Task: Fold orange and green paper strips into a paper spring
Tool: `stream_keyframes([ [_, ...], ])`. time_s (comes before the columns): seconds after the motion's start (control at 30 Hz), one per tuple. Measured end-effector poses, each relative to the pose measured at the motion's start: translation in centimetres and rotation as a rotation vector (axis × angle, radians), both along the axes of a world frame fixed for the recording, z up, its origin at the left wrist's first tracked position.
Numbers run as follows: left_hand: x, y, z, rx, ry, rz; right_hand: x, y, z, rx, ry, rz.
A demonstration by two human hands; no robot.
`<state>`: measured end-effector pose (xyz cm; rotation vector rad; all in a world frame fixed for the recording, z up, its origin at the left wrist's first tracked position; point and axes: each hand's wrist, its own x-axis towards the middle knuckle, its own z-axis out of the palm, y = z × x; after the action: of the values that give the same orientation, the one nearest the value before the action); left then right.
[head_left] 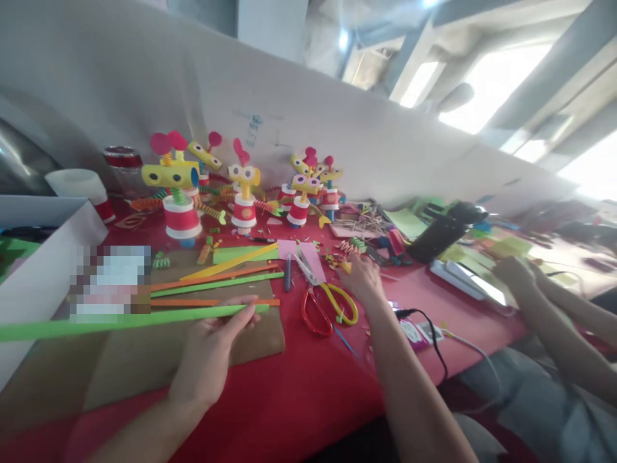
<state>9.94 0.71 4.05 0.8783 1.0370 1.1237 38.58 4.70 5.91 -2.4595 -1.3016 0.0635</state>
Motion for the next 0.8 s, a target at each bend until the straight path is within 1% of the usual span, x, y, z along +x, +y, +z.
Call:
stream_keyframes([
  [0.03,0.1,0.0,-0.2,-0.039,-0.072,0.009,1.5,0.1,-0.2,-0.027,0.023,-0.069],
  [0.13,0.4,-0.1,-0.6,-0.135,-0.215,0.026,4.1,0.5,-1.0,-0.081,0.123,-0.101],
  [0.2,0.6,-0.3,-0.4,-0.171,-0.28,0.033,4.5,0.7,-1.3,-0.076,0.207,-0.088],
  [0.27,0.5,-0.4,-0.1,-0.163,-0.302,0.021,4.4,0.7,-1.3,-0.029,0.298,-0.076],
  [0.3,0.5,-0.4,0.0,-0.145,-0.267,0.008,4.3,0.6,-1.2,0.004,0.343,-0.071],
  [0.37,0.3,-0.2,0.1,-0.101,-0.127,-0.032,3.7,-0.1,-0.6,0.073,0.42,-0.056],
  [0.47,0.1,0.6,-0.3,-0.066,0.089,-0.114,2.0,-2.4,0.5,0.179,0.579,0.045],
  [0.5,0.0,0.8,-0.5,-0.064,0.156,-0.134,1.2,-3.4,0.9,0.248,0.754,0.132],
  [0.53,-0.1,1.1,-0.8,-0.051,0.222,-0.158,0.3,-4.5,1.2,0.283,0.885,0.2],
  [0.6,-0.2,1.5,-1.2,-0.013,0.305,-0.21,-1.6,-6.7,1.5,0.239,1.006,0.299],
  [0.7,-0.4,1.8,-1.6,0.045,0.422,-0.268,-4.3,-9.3,1.4,0.109,0.967,0.362],
  [0.8,-0.7,1.9,-1.6,0.087,0.496,-0.306,-6.3,-10.7,0.6,0.033,0.901,0.431],
])
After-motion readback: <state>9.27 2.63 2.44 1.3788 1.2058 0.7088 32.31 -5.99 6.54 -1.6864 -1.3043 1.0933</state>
